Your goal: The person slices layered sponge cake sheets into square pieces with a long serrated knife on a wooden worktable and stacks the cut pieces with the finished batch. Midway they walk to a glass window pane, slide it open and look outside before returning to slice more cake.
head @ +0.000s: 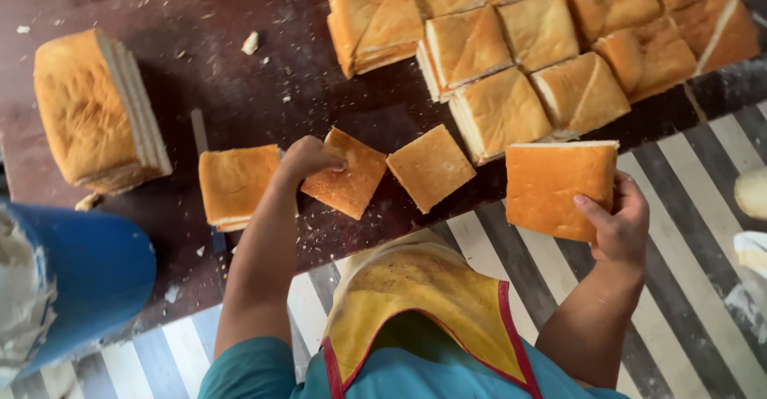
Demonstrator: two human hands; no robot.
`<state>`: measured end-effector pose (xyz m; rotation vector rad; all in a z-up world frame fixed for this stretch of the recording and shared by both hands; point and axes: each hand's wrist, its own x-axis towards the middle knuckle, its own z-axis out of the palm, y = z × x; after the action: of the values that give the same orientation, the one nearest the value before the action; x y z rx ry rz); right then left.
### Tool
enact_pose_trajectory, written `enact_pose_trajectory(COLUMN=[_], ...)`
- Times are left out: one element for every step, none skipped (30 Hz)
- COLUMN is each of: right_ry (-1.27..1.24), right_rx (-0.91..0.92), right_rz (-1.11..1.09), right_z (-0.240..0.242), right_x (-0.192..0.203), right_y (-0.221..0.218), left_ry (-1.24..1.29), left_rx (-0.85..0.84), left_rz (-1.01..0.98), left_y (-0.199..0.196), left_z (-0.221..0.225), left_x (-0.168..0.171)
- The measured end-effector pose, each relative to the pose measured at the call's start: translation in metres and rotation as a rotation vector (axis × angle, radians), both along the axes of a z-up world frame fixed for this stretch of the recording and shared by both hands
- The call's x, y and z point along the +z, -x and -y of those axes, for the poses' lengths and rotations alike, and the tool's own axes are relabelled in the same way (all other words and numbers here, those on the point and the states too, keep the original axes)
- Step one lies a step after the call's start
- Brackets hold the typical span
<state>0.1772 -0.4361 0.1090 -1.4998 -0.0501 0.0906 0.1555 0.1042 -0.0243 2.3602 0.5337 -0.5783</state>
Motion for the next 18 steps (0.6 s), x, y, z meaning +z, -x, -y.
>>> enact_pose_trajectory(right_ry=[-0.003, -0.003, -0.003, -0.003, -0.004, -0.004, -0.004, -0.012, -0.019, -0.019, -0.036, -0.052, -0.051, -0.064, -0.076, -0.071, -0.081, -0.091], right_rx=[-0.018, -0.042, -0.066, -0.081, -0.093, -0.101, -0.112, -0.114, -0.117, -0.118, -0.109, -0.099, -0.1, -0.083, -0.066, -0.066, -0.057, -0.045], right_rz=[0.001, 0.006, 0.011, 0.003, 0.003, 0.006, 0.002, 0.011, 0.02, 0.021, 0.034, 0.046, 0.046, 0.049, 0.053, 0.056, 0.053, 0.051], right_z=[0.007, 0.014, 0.02, 0.023, 0.026, 0.028, 0.029, 0.03, 0.03, 0.028, 0.027, 0.026, 0.026, 0.027, 0.028, 0.029, 0.029, 0.031], right_x=[-0.002, -0.005, -0.008, -0.006, -0.003, -0.001, 0.001, 0.003, 0.006, 0.008, 0.01, 0.013, 0.01, 0.008, 0.006, 0.006, 0.005, 0.005], right_y=[0.0, 0.002, 0.005, 0.006, 0.008, 0.008, 0.01, 0.009, 0.009, 0.008, 0.007, 0.007, 0.007, 0.006, 0.006, 0.007, 0.008, 0.006], left_ry=[-0.003, 0.011, 0.027, 0.028, 0.038, 0.05, 0.053, 0.123, 0.193, 0.193, 0.331, 0.468, 0.469, 0.585, 0.699, 0.703, 0.487, 0.269], left_rx=[-0.018, -0.006, 0.006, -0.009, -0.027, -0.04, -0.05, -0.101, -0.152, -0.153, -0.196, -0.237, -0.237, -0.242, -0.247, -0.248, -0.356, -0.456], left_rz=[0.001, 0.097, 0.193, 0.185, 0.292, 0.402, 0.398, 0.442, 0.485, 0.485, 0.384, 0.279, 0.279, 0.169, 0.057, 0.06, 0.052, 0.047], left_y=[-0.003, -0.003, -0.004, -0.006, -0.008, -0.01, -0.019, -0.027, -0.034, -0.044, -0.053, -0.062, -0.072, -0.084, -0.094, -0.1, -0.107, -0.114], left_z=[0.003, 0.006, 0.008, 0.011, 0.015, 0.017, 0.026, 0.034, 0.042, 0.059, 0.076, 0.093, 0.108, 0.123, 0.138, 0.145, 0.151, 0.158], left_x=[0.014, 0.027, 0.04, 0.054, 0.069, 0.083, 0.094, 0.106, 0.118, 0.124, 0.131, 0.137, 0.117, 0.097, 0.076, 0.054, 0.031, 0.009])
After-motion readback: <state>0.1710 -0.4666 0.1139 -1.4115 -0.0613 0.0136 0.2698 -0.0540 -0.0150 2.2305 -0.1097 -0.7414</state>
